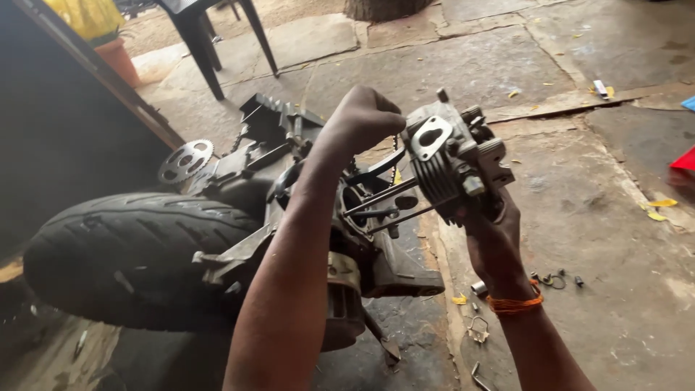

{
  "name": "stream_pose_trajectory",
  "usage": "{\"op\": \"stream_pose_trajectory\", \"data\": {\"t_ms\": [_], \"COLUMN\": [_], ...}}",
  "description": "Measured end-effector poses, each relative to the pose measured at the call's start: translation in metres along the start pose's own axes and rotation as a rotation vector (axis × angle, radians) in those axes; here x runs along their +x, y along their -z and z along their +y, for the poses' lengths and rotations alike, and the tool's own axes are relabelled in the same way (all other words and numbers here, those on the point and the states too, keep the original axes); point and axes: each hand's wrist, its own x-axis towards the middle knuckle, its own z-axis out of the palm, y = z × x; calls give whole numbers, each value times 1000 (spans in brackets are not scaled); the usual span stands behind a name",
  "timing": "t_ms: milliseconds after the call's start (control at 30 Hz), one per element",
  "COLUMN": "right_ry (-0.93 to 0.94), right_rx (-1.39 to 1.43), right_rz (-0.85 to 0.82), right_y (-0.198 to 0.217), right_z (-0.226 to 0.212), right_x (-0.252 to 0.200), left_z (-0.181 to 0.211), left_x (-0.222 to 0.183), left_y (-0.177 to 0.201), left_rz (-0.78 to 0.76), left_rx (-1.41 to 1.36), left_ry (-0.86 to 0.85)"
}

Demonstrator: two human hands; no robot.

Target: The recorder is inspecting a cylinder head and then mounting it back onto a motorcycle engine block.

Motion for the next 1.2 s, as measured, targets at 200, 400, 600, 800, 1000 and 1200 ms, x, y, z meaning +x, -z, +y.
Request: {"op": "stream_pose_trajectory", "data": {"t_ms": [200, 400, 600, 800, 1000, 1200], "right_ry": [-44, -102, -193, -282, -402, -536], "right_rx": [-182, -390, -425, -468, -478, -152], "right_rz": [-52, -151, -199, -233, -303, -234], "right_y": [-2, -35, -25, -10, 1, -10], "right_z": [1, 18, 22, 10, 11, 42], "right_x": [-4, -19, -18, -10, -12, -23], "left_z": [21, 47, 33, 29, 46, 3], "left_x": [-4, -31, -24, -20, -27, -2], "left_y": [-6, -1, -6, -9, -11, -21], "left_rz": [231, 293, 371, 327, 247, 341], "left_rx": [381, 476, 585, 659, 717, 722], "left_ry": [285, 230, 191, 211, 304, 183]}}
